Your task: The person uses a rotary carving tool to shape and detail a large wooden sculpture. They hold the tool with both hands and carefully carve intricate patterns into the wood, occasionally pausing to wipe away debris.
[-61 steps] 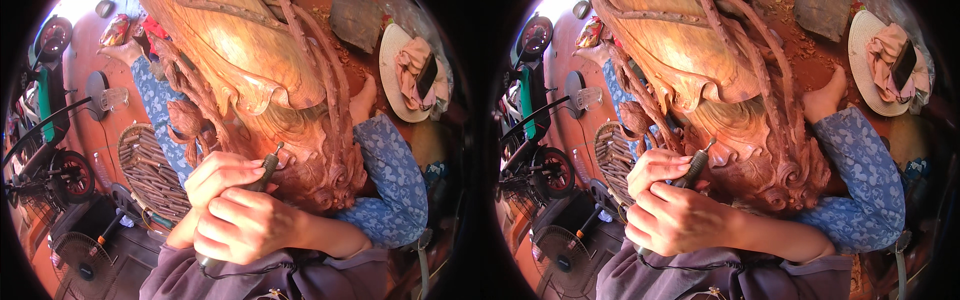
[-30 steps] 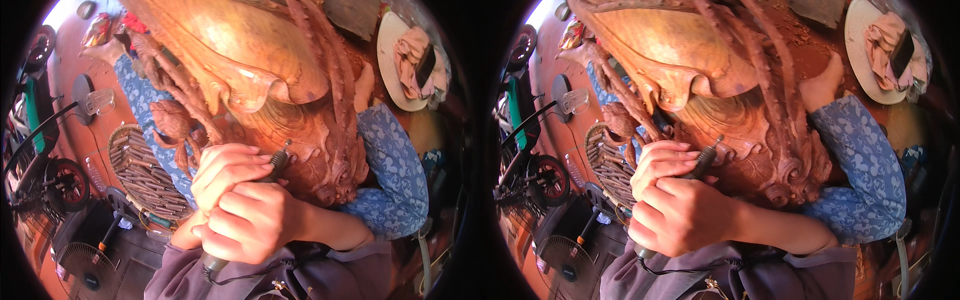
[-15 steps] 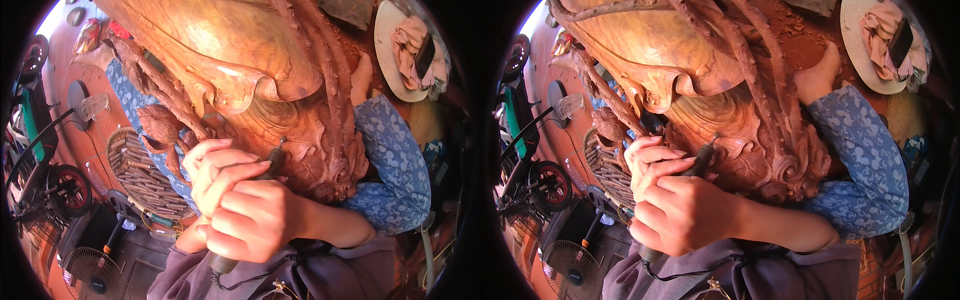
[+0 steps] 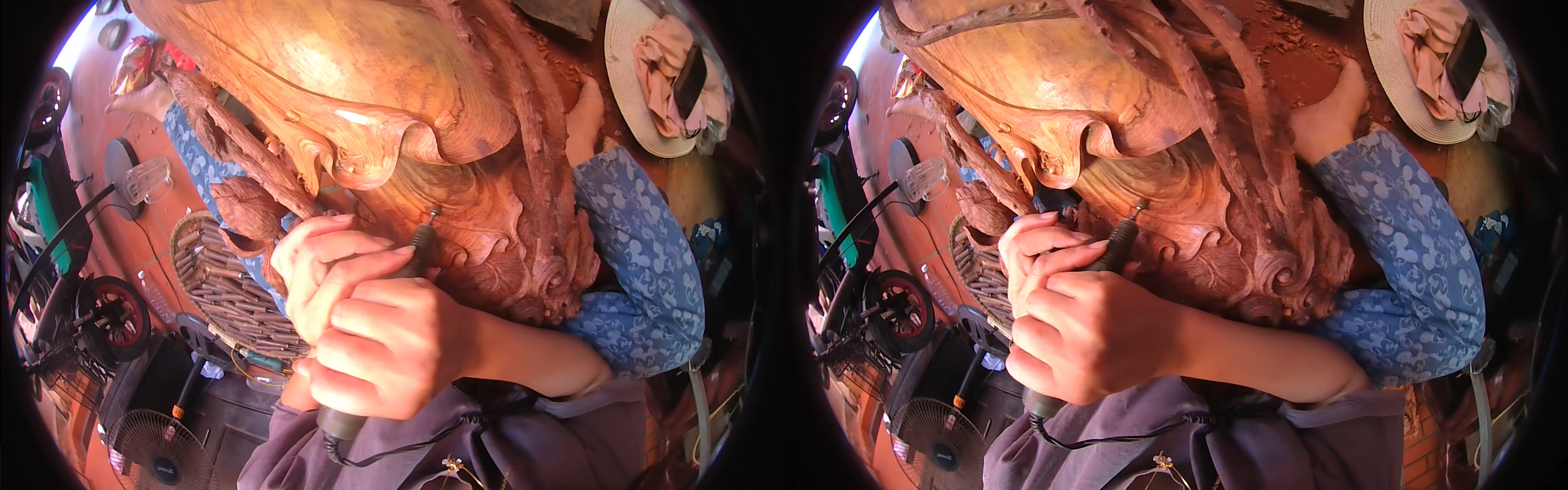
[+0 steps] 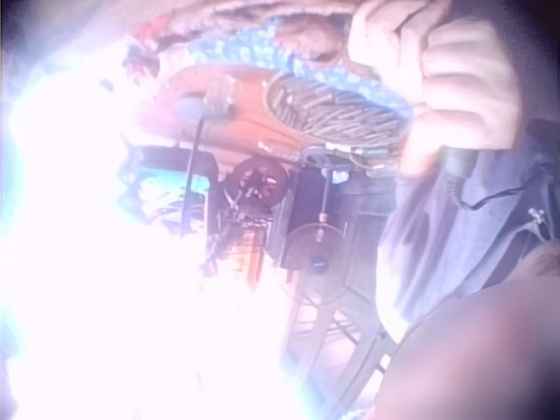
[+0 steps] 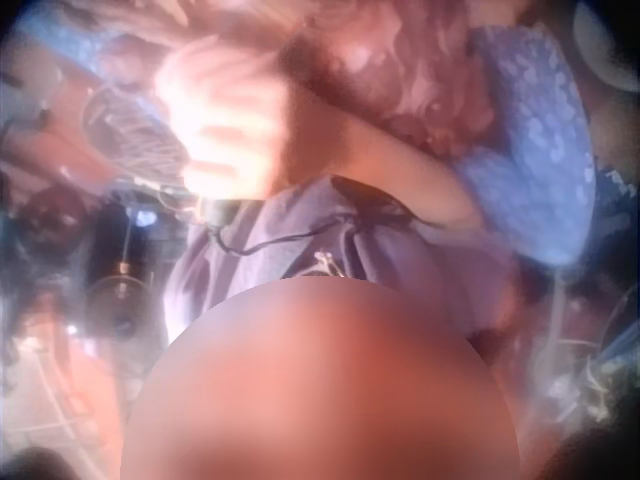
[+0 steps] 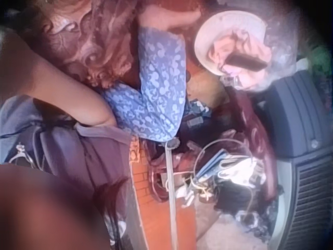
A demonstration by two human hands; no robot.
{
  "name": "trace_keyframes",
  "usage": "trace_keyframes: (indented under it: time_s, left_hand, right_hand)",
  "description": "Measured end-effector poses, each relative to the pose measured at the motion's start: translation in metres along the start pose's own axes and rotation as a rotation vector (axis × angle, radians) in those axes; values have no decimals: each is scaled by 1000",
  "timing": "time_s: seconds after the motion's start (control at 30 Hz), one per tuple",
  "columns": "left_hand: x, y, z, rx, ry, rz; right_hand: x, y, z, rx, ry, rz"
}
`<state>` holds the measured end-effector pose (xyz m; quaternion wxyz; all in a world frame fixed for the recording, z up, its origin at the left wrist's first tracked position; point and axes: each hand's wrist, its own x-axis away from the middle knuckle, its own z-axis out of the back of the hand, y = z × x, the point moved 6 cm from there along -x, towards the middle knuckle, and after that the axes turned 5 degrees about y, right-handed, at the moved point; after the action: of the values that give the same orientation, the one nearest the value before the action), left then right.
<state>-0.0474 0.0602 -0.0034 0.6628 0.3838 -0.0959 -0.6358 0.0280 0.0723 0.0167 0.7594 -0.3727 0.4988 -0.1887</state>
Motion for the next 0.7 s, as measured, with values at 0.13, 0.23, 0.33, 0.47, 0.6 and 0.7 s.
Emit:
trace_keyframes:
  time_s: [0.13, 0.23, 0.33, 0.47, 0.6, 0.7]
  left_hand:
    - [-2, -1, 4, -79, -8, 9]
    - [0, 0, 1, -18, -32, -20]
    - [5, 4, -5, 24, -88, -20]
    - [7, 5, -9, 36, -102, 15]
    - [5, 0, -4, 57, -35, -6]
    - [3, -6, 1, 63, 23, 10]
  right_hand:
    - [-1, 0, -2, -25, 31, 10]
    - [0, 0, 3, -25, 0, -15]
    - [3, -2, 10, 10, -36, -32]
    - [4, -1, 13, 18, -31, -51]
    - [2, -1, 6, 22, -11, -18]
    - [-1, 0, 1, 17, 1, -10]
